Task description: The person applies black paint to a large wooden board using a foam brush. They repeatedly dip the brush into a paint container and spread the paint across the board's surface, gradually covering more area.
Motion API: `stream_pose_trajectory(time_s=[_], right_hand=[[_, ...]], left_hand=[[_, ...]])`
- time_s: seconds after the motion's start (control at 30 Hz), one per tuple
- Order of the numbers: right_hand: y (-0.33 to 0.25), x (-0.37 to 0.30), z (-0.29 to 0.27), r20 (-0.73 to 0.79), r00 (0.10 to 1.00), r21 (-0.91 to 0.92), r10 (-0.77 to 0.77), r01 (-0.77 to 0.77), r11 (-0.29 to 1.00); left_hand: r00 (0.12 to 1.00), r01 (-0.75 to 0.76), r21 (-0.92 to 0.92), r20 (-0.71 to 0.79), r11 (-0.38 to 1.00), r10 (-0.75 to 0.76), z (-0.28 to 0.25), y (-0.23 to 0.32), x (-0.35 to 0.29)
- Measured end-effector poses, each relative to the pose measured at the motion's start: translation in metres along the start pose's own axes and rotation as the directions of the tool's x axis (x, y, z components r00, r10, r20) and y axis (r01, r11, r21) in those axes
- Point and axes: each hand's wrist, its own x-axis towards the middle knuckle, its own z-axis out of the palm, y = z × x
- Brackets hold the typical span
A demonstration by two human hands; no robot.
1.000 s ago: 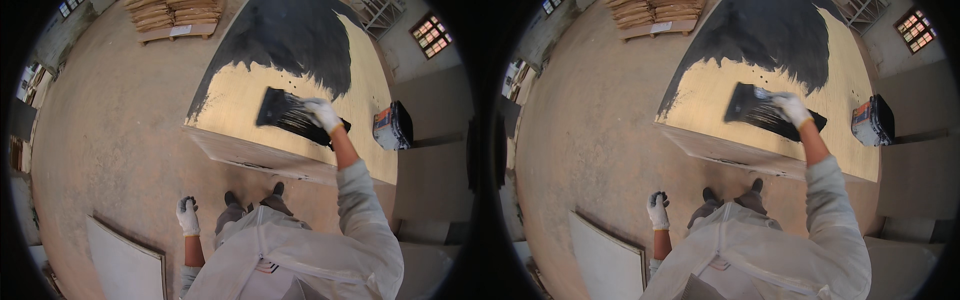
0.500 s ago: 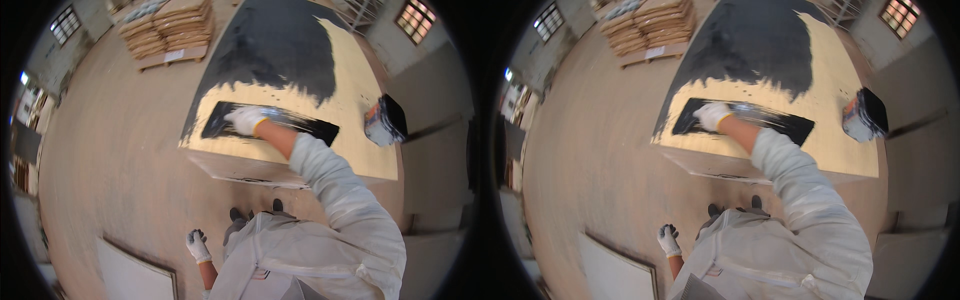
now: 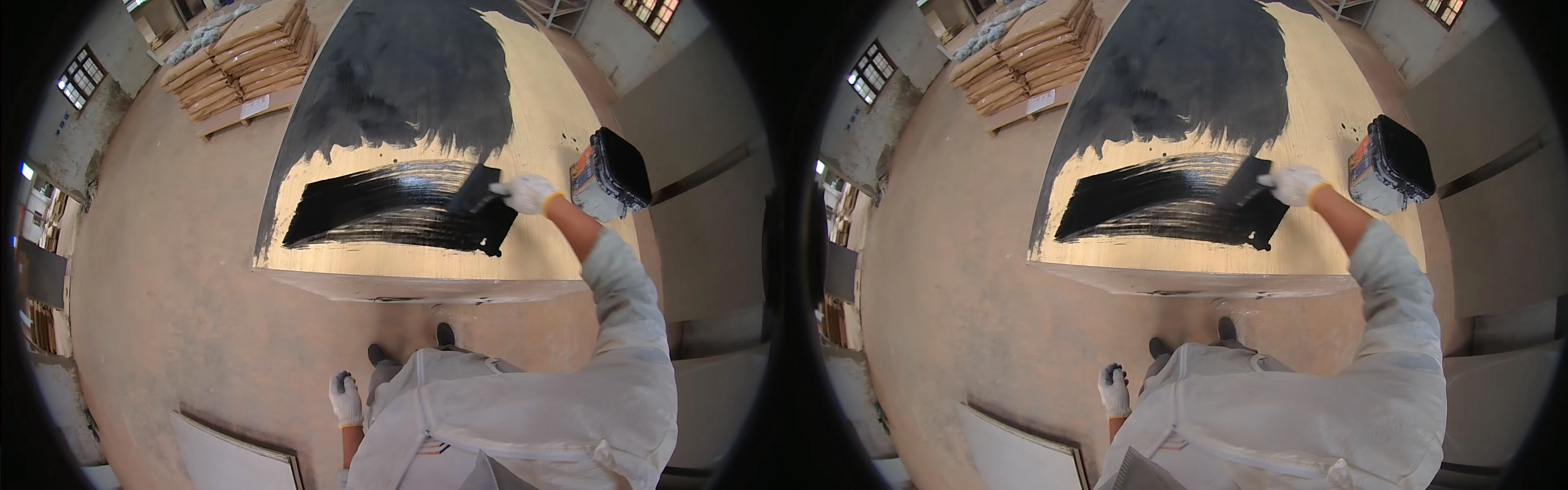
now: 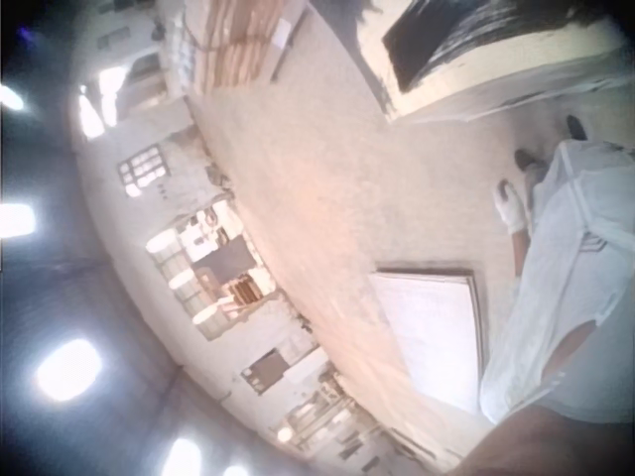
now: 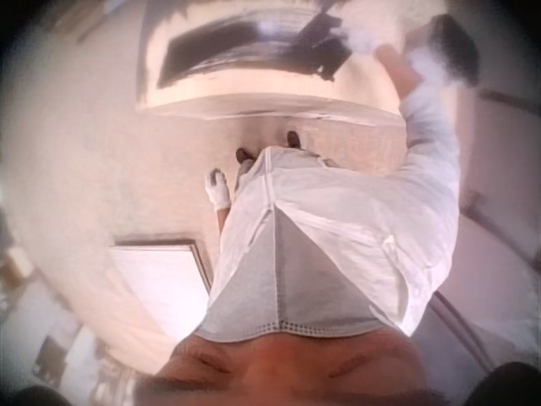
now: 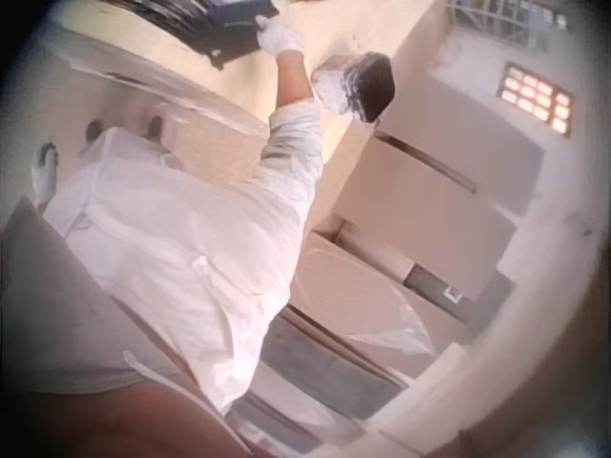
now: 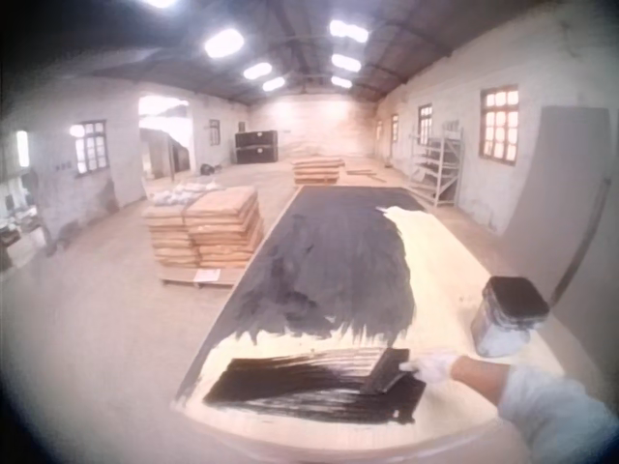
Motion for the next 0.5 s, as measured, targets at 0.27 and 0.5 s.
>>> stream_pose_trajectory(time_s=[0.27, 0.5], right_hand=[[0.077, -0.085, 0.048, 0.031, 0.975, 0.04, 0.221, -0.222, 0.974], [0.024, 0.025, 0.022, -0.163, 0.986, 0.052, -0.042, 0.051, 0.997]], left_hand=[[0.996, 0.002, 0.066, -0.084, 0.998, 0.004, -0.01, -0.041, 0.003], [0.99, -0.12, 0.108, -0.062, 0.987, 0.128, -0.004, -0.029, 0.025]])
